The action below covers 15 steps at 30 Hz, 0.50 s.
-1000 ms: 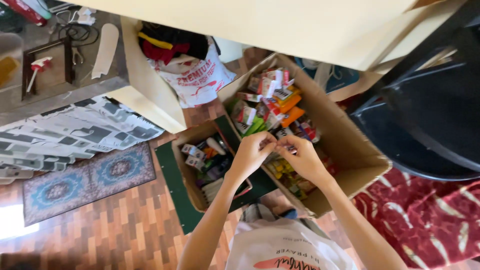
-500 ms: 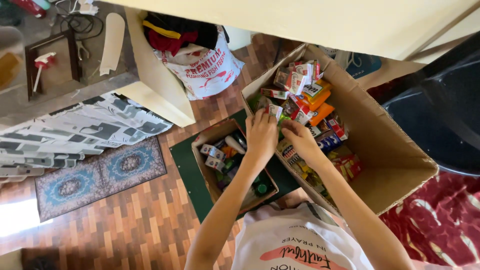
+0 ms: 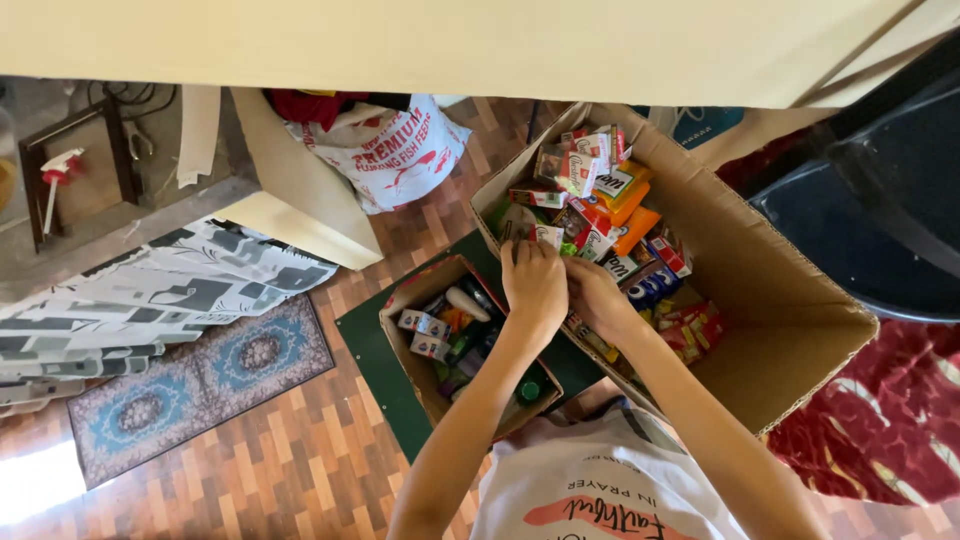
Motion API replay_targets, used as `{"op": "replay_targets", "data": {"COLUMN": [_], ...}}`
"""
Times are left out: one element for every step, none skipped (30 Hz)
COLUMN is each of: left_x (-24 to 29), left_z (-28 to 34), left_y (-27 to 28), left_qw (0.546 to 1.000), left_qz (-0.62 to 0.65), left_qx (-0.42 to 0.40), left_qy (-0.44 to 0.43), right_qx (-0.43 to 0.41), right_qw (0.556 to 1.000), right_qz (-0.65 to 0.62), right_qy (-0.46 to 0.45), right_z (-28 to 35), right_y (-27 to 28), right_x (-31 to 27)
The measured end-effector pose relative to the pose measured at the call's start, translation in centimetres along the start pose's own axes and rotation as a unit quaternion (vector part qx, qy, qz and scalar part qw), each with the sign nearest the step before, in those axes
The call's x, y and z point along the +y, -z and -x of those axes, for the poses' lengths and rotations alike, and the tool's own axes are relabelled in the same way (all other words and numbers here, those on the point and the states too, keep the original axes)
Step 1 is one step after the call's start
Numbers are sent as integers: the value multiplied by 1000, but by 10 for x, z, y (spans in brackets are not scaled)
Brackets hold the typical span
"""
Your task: Taking cigarette packs out of a box and arranging them on a tiered shelf.
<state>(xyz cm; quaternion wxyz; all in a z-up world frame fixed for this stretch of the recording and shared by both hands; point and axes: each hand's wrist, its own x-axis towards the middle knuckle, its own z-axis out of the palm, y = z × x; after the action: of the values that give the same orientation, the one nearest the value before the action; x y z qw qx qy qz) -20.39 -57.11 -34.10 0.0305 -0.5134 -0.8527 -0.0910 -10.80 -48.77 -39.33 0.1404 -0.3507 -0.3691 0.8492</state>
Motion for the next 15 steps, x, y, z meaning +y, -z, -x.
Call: {"op": "replay_targets", "data": {"left_x": [1,3,4,6,8,10,12,13,14,15,16,17,18,17,16], "left_z": [4,7,10,12,15,17,19,21,22,23,23,23,24,24,24], "left_y": [1,2,4,5,7,9,11,12,14,16,18,21,24,26,28], "left_qw": [999,999,998,996,996,993,990,990,989,987,987,979,969,969,963], "left_qz": [32,32,49,65,66,88,109,109,120,131,131,178,224,224,247], "left_qx": [34,32,48,64,63,69,75,74,77,80,80,84,88,87,89], "left_qy": [-4,-6,-9,-12,-13,-25,-38,-39,-47,-54,-56,-54,-52,-54,-54], "right_qx": [15,16,25,33,35,45,55,56,62,68,69,72,75,77,79], "right_qw": [1000,1000,1000,999,999,999,998,998,997,996,996,994,991,991,990], "right_qz": [0,-2,-3,-3,-4,-6,-7,-8,-10,-11,-12,9,30,30,40], "right_qy": [4,3,5,7,7,24,40,41,50,59,60,82,103,103,114], "right_z": [-1,-1,-1,-1,0,2,3,4,6,7,11,14,17,21,25], "right_y": [4,7,10,14,17,19,22,23,24,25,24,23,23,22,22], "right_x": [3,5,6,7,6,6,5,4,3,2,-1,-4,-7,-10,-13]}}
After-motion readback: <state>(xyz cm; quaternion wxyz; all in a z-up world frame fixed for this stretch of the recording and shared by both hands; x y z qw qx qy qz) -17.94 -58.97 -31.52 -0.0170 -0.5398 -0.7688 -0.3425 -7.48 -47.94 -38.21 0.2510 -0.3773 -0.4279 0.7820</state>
